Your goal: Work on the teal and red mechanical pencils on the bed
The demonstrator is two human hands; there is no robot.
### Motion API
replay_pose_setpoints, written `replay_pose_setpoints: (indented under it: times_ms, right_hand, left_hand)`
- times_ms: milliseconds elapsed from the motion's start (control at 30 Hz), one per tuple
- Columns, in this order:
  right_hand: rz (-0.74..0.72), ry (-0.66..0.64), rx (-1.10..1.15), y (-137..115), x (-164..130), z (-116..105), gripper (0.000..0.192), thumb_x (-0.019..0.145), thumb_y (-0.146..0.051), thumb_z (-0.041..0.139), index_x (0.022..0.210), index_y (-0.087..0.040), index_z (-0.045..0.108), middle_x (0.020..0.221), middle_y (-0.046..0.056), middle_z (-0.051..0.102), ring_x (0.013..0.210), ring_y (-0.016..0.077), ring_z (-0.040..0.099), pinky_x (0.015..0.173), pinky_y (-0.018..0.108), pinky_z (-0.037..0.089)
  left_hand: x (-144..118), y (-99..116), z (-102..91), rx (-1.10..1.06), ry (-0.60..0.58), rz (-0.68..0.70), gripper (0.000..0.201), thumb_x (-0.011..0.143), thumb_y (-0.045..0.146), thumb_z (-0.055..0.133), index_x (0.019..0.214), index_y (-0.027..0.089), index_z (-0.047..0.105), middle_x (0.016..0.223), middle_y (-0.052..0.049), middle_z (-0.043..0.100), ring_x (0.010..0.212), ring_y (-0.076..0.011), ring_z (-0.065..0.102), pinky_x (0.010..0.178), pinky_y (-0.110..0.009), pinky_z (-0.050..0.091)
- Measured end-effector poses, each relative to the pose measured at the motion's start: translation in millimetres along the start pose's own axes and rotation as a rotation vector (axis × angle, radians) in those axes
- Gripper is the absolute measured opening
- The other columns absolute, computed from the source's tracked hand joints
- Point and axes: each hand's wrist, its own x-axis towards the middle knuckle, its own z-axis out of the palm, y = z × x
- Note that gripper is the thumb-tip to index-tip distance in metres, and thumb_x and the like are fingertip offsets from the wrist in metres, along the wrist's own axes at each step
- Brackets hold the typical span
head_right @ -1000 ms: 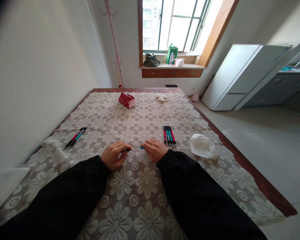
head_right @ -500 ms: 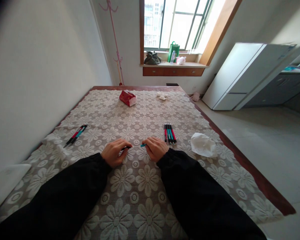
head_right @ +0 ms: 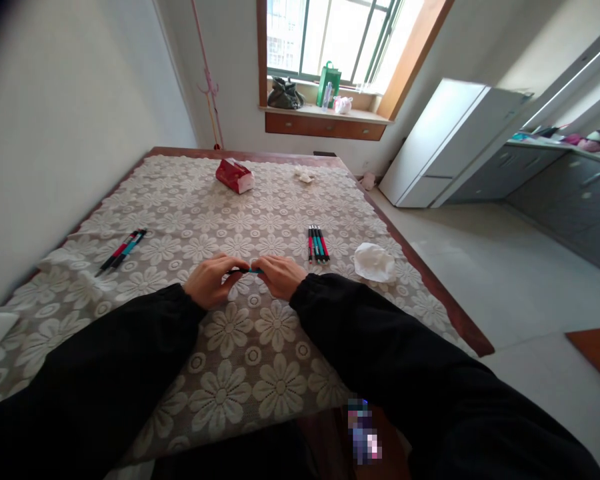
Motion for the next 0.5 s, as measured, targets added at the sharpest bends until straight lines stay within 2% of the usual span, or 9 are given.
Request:
replay_pose_setpoints:
  times_ms: [167,233,400,500]
  right_hand:
    - [0.05,0.002,-0.027,7,4,5,0.016,0.097,-0.016,0.049,0.108,-0.022,0.058,0.101,0.005,0.073,0.089,0.0169,0.066,0.082,0.029,0.046]
    - [0.064,0.009,-0.019,10,1,10,0.017,0.097,-0.017,0.048,0.11,-0.022,0.059,0.101,0.005,0.073,0.09,0.0176,0.067,0.082,0.029,0.047]
    - [0.055,0.022,0.044,11,-6,13,0.02,0.097,-0.018,0.046,0.112,-0.022,0.059,0.102,0.006,0.073,0.092,0.0173,0.068,0.081,0.028,0.049]
    - [0.049,0.002,0.035,8,-6,10,0.018,0.097,-0.02,0.047,0.111,-0.021,0.059,0.102,0.006,0.073,0.092,0.0174,0.068,0.081,0.028,0.049]
  left_hand:
    - [0,2,2.8,-0.099,0.062,-0.141,0.022,0.089,0.022,0.059,0.108,0.022,0.069,0.092,-0.004,0.07,0.08,-0.0172,0.064,0.079,-0.032,0.055]
    - [-1,0,5.0,-0.104,0.059,-0.132,0.02,0.089,0.023,0.059,0.105,0.022,0.071,0.089,-0.003,0.069,0.077,-0.0164,0.063,0.077,-0.031,0.055]
    - [-2,-2,7.2,-0.099,0.03,-0.023,0.019,0.091,0.024,0.058,0.106,0.021,0.071,0.091,-0.004,0.071,0.084,-0.0172,0.064,0.082,-0.031,0.054]
    - [-3,-2,7.8,-0.098,0.033,-0.028,0.02,0.092,0.024,0.059,0.108,0.02,0.07,0.093,-0.004,0.07,0.081,-0.0162,0.064,0.081,-0.03,0.054]
